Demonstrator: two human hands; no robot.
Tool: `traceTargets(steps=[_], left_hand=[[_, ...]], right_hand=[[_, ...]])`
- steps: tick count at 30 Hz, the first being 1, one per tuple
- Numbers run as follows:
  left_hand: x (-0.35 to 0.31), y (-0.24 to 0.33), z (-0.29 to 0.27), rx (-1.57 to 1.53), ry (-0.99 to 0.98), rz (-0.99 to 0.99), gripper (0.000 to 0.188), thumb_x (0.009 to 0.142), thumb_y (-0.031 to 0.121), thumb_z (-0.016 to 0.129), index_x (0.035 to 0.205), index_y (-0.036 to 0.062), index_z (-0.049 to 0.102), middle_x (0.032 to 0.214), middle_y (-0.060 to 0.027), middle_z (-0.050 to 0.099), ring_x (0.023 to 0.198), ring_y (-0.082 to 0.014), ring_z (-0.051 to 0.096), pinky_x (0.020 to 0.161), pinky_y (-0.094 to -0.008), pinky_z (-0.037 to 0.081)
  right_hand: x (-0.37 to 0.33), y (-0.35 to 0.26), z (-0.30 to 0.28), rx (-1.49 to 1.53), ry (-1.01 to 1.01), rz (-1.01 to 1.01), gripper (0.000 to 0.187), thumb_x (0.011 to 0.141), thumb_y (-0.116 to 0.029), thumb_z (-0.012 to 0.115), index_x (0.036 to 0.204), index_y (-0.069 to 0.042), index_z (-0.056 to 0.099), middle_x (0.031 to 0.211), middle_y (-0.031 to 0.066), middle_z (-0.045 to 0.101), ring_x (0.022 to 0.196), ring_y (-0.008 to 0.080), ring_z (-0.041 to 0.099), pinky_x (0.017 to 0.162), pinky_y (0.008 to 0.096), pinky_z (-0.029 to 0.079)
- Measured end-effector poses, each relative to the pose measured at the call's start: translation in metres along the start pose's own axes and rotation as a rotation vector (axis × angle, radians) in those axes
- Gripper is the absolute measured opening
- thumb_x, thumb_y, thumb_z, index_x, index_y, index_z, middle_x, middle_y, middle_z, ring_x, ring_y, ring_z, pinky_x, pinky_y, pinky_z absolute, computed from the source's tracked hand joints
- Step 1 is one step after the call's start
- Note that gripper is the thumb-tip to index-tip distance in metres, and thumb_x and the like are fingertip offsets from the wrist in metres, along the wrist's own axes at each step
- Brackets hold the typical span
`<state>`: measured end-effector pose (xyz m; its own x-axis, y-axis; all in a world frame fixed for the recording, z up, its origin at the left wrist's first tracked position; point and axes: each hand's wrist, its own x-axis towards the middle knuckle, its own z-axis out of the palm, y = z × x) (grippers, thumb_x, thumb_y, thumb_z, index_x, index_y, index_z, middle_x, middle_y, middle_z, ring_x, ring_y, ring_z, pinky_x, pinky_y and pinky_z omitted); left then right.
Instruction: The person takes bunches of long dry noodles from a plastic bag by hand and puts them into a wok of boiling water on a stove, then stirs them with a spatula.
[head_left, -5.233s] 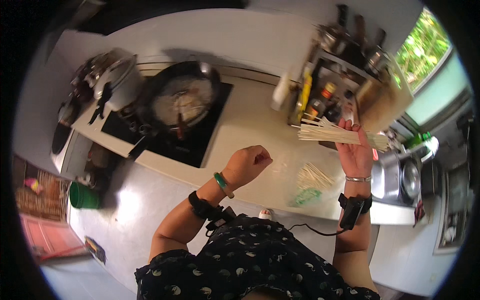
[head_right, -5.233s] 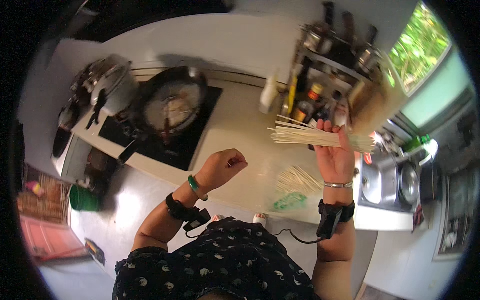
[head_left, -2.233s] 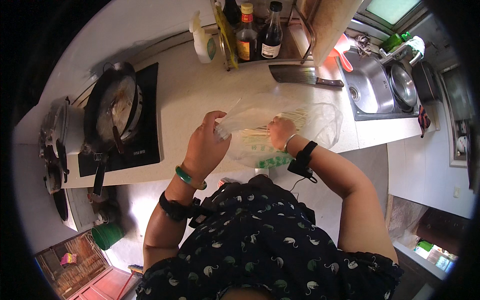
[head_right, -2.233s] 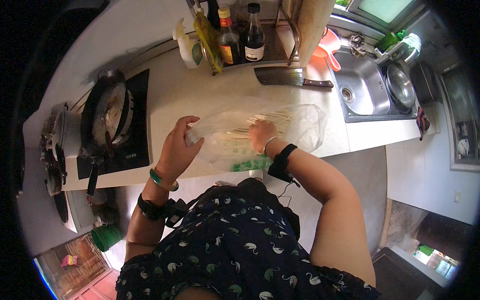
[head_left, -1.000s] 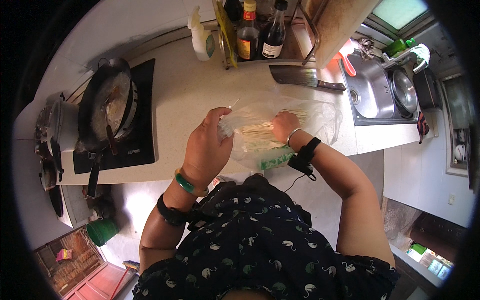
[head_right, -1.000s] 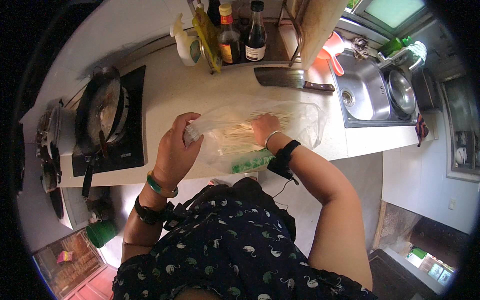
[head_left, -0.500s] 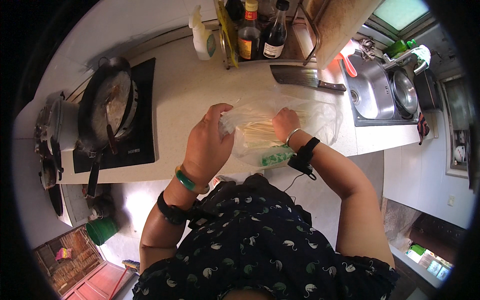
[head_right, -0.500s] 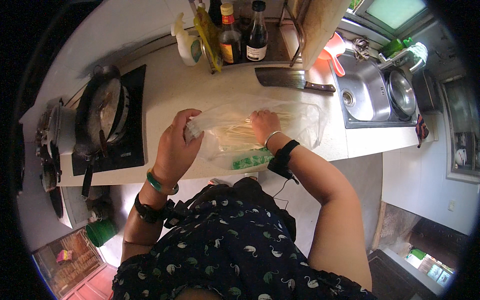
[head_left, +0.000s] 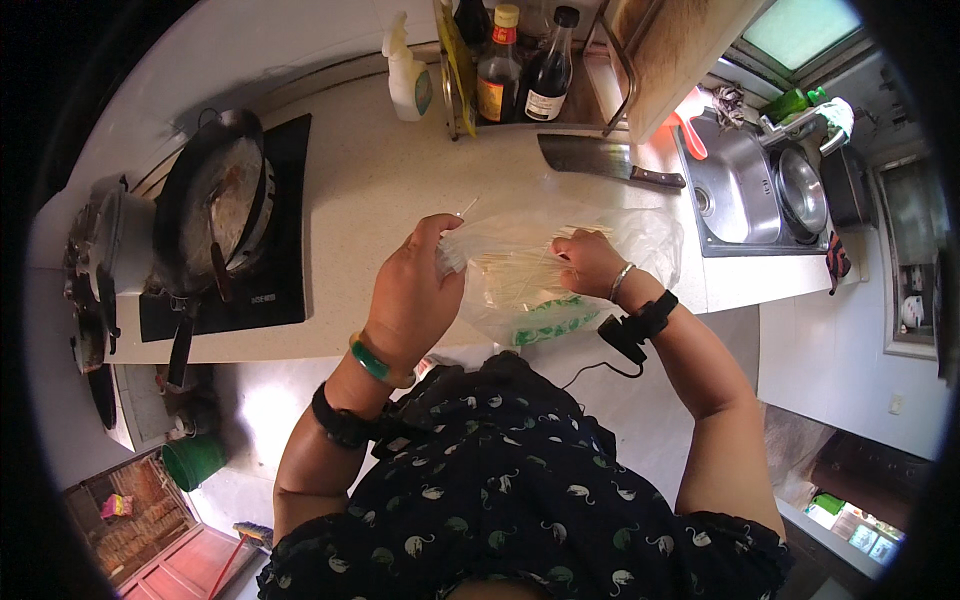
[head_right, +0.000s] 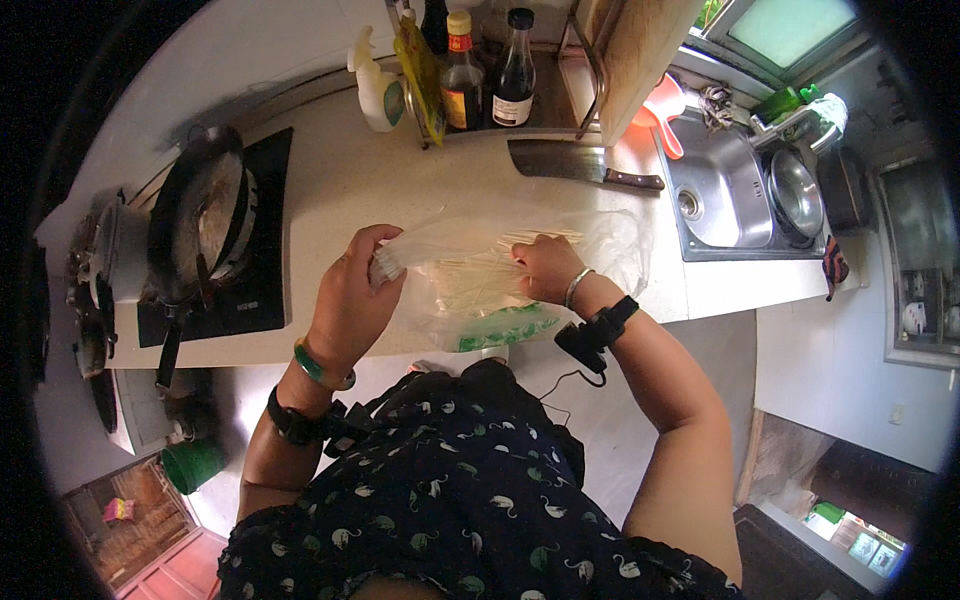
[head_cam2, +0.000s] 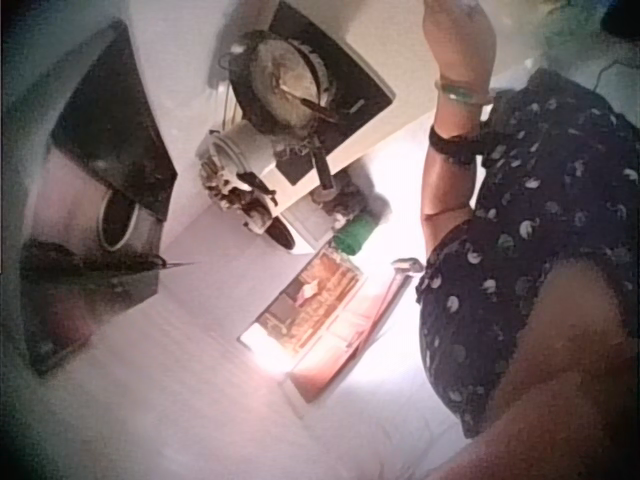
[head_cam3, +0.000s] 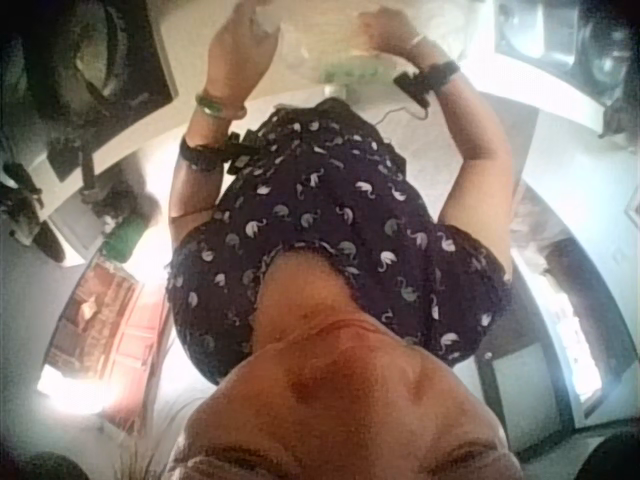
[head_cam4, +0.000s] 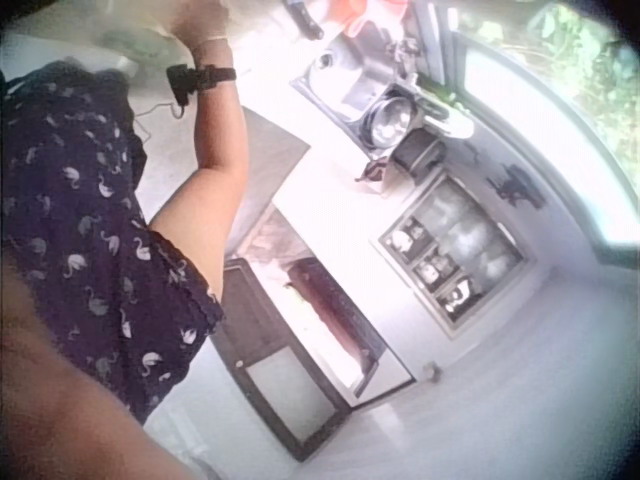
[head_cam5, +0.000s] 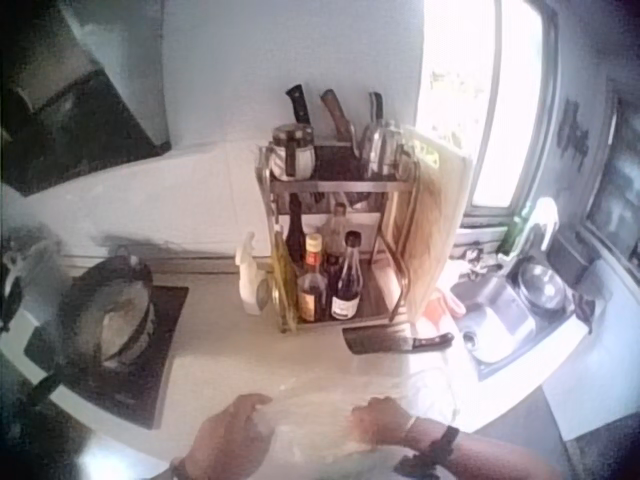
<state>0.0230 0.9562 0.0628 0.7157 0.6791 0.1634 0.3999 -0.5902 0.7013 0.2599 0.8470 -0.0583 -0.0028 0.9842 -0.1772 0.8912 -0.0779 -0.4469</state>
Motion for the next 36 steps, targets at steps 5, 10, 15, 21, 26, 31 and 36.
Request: traceTargets(steps=[5,10,15,21,26,31,36], left_hand=[[0.002,-0.006,0.002,-0.009,0.024,0.033,0.036,0.071,0.003,0.06,0.105,0.0059,0.047,0.075,-0.0154,0.056,0.066,-0.028,0.056,0.057,-0.0312,0.043],[0.004,-0.004,0.001,-0.055,-0.004,0.014,0.036,0.069,0.003,0.057,0.103,0.0031,0.045,0.077,-0.019,0.056,0.067,-0.0342,0.055,0.059,-0.0367,0.044],[0.007,-0.013,0.007,-0.222,-0.062,-0.196,0.032,0.074,0.012,0.061,0.102,0.0012,0.05,0.07,-0.012,0.054,0.056,-0.021,0.054,0.052,-0.0305,0.043],[0.02,-0.02,0.01,-0.501,0.034,-0.314,0.029,0.079,0.016,0.059,0.102,-0.0005,0.052,0.072,-0.0071,0.055,0.054,-0.0109,0.05,0.045,-0.0232,0.041],[0.019,-0.018,0.01,-0.393,-0.036,-0.361,0.028,0.081,0.015,0.058,0.104,0.0,0.053,0.073,-0.0031,0.052,0.061,-0.0088,0.049,0.052,-0.022,0.042],[0.006,-0.027,0.013,-0.246,-0.022,-0.229,0.028,0.079,0.012,0.06,0.103,0.0007,0.053,0.067,-0.0004,0.046,0.057,-0.0076,0.041,0.049,-0.0213,0.037],[-0.002,-0.018,0.011,-0.229,-0.017,-0.184,0.028,0.076,0.009,0.062,0.101,0.0018,0.053,0.061,0.0003,0.04,0.054,-0.0076,0.034,0.048,-0.0221,0.032]], right_hand=[[-0.008,0.013,0.0,-0.079,0.01,0.0,0.026,0.068,-0.027,0.06,0.083,-0.006,0.058,0.083,0.0162,0.058,0.083,0.0328,0.053,0.073,0.0415,0.042],[-0.019,0.004,-0.018,-0.096,0.266,-0.07,0.028,0.073,-0.033,0.063,0.082,-0.007,0.059,0.088,0.0124,0.057,0.082,0.0316,0.052,0.077,0.0385,0.041],[-0.028,-0.034,-0.053,0.354,0.385,0.004,0.026,0.075,-0.027,0.064,0.084,-0.003,0.058,0.083,0.0112,0.055,0.074,0.0281,0.053,0.066,0.0336,0.044],[-0.03,-0.042,-0.041,0.541,0.473,0.009,0.026,0.078,-0.027,0.064,0.081,-0.002,0.057,0.074,0.0115,0.056,0.066,0.0254,0.055,0.06,0.0317,0.043],[-0.025,-0.034,-0.018,0.539,0.465,0.099,0.019,0.075,-0.021,0.066,0.076,-0.003,0.06,0.068,0.0105,0.054,0.064,0.0233,0.055,0.057,0.0313,0.042],[-0.033,-0.045,-0.033,0.35,0.499,0.084,0.014,0.076,-0.012,0.065,0.075,-0.002,0.055,0.066,0.0057,0.054,0.059,0.0156,0.05,0.055,0.0266,0.041],[-0.036,-0.062,-0.036,0.611,0.659,0.127,0.02,0.074,-0.019,0.066,0.07,-0.002,0.058,0.066,0.0113,0.055,0.06,0.0269,0.053,0.054,0.0333,0.042]])
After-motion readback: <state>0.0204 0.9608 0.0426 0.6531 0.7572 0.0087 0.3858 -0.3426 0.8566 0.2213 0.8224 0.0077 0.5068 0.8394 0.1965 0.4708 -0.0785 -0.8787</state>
